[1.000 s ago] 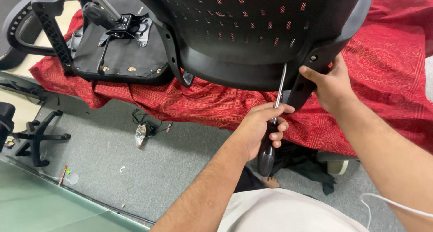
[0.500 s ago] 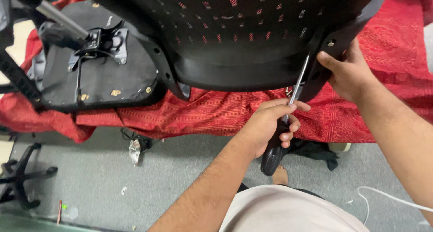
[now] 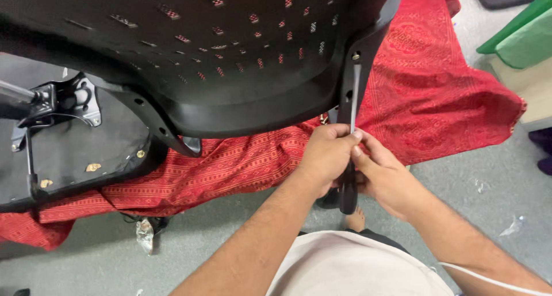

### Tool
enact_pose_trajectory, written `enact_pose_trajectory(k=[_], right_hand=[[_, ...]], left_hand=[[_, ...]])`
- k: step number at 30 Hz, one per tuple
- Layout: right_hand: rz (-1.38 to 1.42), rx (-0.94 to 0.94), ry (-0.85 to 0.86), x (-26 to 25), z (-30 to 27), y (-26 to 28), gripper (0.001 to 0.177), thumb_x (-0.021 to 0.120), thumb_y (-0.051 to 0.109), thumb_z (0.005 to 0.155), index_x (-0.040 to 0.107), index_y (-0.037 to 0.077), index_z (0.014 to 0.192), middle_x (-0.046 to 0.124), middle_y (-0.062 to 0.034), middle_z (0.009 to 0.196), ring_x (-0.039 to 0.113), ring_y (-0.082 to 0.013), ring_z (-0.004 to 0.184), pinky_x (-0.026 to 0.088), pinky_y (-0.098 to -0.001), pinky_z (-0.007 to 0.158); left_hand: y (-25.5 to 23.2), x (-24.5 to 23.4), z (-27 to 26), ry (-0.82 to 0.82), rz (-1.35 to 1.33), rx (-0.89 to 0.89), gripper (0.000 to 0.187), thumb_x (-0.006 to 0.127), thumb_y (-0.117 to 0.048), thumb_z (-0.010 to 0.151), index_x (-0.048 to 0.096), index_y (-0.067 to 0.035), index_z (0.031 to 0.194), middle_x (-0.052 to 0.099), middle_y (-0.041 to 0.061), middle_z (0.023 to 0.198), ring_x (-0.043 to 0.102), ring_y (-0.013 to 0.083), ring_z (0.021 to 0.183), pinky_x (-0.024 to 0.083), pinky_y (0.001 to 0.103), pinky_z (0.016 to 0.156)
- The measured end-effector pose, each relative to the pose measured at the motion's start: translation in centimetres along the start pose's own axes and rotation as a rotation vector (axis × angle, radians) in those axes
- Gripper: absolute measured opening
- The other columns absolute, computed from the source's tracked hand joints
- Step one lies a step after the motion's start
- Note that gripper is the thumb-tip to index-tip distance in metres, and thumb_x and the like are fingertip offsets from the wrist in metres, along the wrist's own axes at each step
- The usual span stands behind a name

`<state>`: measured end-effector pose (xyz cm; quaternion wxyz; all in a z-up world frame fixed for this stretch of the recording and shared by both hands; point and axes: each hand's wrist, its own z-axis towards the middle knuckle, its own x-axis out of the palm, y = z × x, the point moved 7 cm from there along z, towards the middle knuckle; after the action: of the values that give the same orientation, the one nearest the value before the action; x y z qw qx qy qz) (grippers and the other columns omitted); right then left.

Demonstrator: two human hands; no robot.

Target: The person uses a screwdriver to tighten a screw on the underside of a black plastic chair backrest. The chair is placed upside down on a red patterned cloth. The person stabilizes the chair with one hand while turning the screwdriver with the other.

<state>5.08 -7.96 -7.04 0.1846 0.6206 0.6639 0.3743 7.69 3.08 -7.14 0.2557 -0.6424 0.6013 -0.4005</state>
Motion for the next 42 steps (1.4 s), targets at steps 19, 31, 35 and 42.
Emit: enact_pose_trajectory(k=[19, 31, 35, 42], right_hand=[[-0.335, -0.312, -0.015, -4.5, -1.0, 3.4, 0.038, 0.055, 0.014, 0.100, 0.052, 0.006, 0.137, 0.057, -0.0041, 0.071, 0.058, -0.0133, 0.056, 0.052, -0.0321, 0.048], [-0.541, -0.366, -0.442, -1.4, -3.9, 4.5, 0.044, 0.069, 0.019, 0.091, 0.061, 0.011, 0.133, 0.071, -0.0074, 0.074, 0.069, -0.0128, 0.054, 0.059, -0.0316, 0.049], [-0.549, -0.339, -0.506, -0.5, -4.3, 4.4, 0.045, 0.069, 0.020, 0.091, 0.061, 0.011, 0.134, 0.071, -0.0115, 0.070, 0.068, -0.0138, 0.053, 0.058, -0.0332, 0.048], [-0.557, -0.344, -0.533, 0.3, -3.7, 4.5, 0.045, 0.068, 0.020, 0.091, 0.060, 0.012, 0.134, 0.072, -0.0100, 0.072, 0.069, -0.0139, 0.054, 0.059, -0.0326, 0.048]], left_hand=[[-11.4, -3.1, 7.3, -0.518, 0.721, 0.661, 0.020, 0.080, -0.016, 0.083, 0.073, -0.005, 0.098, 0.079, 0.009, 0.086, 0.078, 0.0195, 0.080, 0.059, 0.034, 0.074], [-12.2, -3.1, 7.5, -0.340, 0.853, 0.569, 0.020, 0.077, -0.021, 0.087, 0.070, -0.006, 0.097, 0.077, 0.008, 0.085, 0.076, 0.0222, 0.081, 0.059, 0.036, 0.075], [-12.4, -3.0, 7.3, -0.344, 0.882, 0.559, 0.021, 0.078, -0.024, 0.086, 0.069, -0.008, 0.096, 0.076, 0.009, 0.087, 0.075, 0.0268, 0.084, 0.058, 0.040, 0.076], [-12.9, -3.3, 8.1, -0.319, 0.976, 0.582, 0.026, 0.080, -0.032, 0.083, 0.068, -0.011, 0.093, 0.075, 0.012, 0.093, 0.070, 0.0344, 0.098, 0.054, 0.048, 0.085]])
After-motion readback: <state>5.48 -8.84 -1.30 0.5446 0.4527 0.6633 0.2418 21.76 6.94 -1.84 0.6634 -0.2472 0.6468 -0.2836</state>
